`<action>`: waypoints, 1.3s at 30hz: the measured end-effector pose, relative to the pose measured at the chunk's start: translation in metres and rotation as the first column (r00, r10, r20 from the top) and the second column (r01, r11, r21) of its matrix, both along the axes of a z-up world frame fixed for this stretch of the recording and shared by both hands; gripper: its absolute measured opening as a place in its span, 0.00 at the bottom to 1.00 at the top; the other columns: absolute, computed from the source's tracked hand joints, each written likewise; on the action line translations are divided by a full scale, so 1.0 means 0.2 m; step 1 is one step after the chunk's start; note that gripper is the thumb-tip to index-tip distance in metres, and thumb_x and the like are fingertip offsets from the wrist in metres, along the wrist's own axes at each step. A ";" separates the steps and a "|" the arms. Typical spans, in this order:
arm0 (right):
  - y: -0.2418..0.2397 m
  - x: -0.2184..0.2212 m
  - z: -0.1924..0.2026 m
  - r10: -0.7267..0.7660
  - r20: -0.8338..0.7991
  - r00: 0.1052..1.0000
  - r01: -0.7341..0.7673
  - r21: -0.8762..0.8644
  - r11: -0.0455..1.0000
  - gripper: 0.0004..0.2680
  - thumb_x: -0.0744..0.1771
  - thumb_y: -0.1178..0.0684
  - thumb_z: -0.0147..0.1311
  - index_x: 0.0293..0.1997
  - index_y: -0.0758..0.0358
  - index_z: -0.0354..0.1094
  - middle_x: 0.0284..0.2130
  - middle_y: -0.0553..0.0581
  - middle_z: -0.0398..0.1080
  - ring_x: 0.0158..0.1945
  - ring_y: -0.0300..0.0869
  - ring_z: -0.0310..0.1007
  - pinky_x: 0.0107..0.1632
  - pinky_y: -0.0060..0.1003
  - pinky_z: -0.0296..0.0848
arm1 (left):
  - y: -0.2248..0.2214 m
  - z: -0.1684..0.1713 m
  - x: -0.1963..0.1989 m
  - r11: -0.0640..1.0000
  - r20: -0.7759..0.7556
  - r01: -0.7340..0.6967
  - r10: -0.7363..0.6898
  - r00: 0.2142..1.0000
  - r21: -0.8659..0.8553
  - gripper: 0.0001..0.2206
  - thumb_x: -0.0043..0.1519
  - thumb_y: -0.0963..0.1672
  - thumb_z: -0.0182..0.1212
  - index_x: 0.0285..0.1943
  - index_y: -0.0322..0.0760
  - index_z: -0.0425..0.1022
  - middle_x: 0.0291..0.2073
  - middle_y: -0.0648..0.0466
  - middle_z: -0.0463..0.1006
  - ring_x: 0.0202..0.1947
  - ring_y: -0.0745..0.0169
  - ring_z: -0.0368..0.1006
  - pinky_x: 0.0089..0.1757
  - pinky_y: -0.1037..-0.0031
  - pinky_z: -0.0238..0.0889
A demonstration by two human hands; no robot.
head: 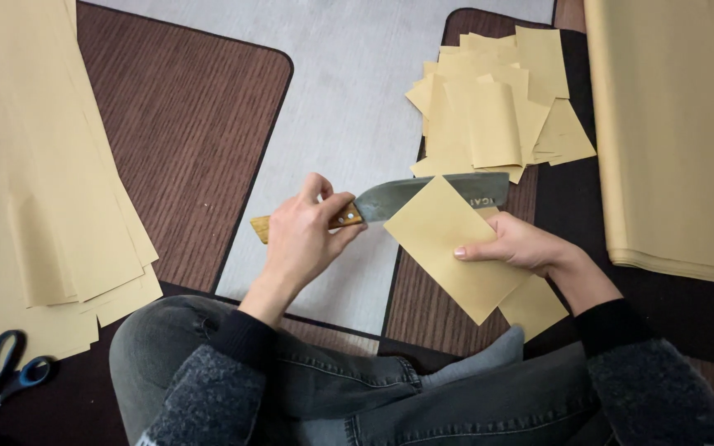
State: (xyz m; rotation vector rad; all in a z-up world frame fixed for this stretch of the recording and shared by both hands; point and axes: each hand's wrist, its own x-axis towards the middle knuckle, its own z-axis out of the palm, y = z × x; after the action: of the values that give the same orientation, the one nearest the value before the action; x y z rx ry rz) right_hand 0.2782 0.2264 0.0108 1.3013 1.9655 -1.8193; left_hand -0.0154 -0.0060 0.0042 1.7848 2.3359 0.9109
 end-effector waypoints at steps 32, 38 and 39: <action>0.10 0.06 -0.14 -0.113 -0.051 0.992 0.111 -0.037 0.993 0.11 0.63 0.58 0.80 0.32 0.79 0.79 0.25 0.76 0.83 0.24 0.58 0.85 0.27 0.47 0.81 | 0.00 -0.26 -0.29 0.870 0.100 -0.485 0.493 0.865 -0.090 0.21 0.58 0.54 0.80 0.59 0.52 0.88 0.52 0.57 0.76 0.45 0.34 0.85 0.48 0.48 0.79; 0.09 0.05 -0.26 -0.285 -0.105 0.953 0.278 -0.079 0.957 0.16 0.67 0.50 0.75 0.47 0.79 0.81 0.37 0.77 0.84 0.36 0.60 0.87 0.37 0.58 0.85 | 0.00 -0.45 -0.36 0.762 0.169 -0.551 0.626 0.762 -0.341 0.18 0.61 0.49 0.74 0.58 0.44 0.87 0.55 0.50 0.74 0.49 0.24 0.85 0.50 0.38 0.79; 0.09 0.05 -0.28 -0.293 -0.113 0.949 0.286 -0.076 0.955 0.18 0.68 0.47 0.73 0.51 0.79 0.81 0.41 0.76 0.85 0.39 0.59 0.88 0.41 0.58 0.86 | -0.01 -0.50 -0.38 0.736 0.160 -0.563 0.650 0.743 -0.375 0.17 0.61 0.49 0.73 0.57 0.42 0.87 0.55 0.49 0.74 0.50 0.25 0.85 0.50 0.37 0.79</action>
State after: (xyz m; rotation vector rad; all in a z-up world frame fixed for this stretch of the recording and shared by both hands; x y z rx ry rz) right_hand 0.2885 0.2450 -0.0461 1.5648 1.8407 -2.1200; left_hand -0.0913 -0.0075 -0.0949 0.6901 2.7058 0.7242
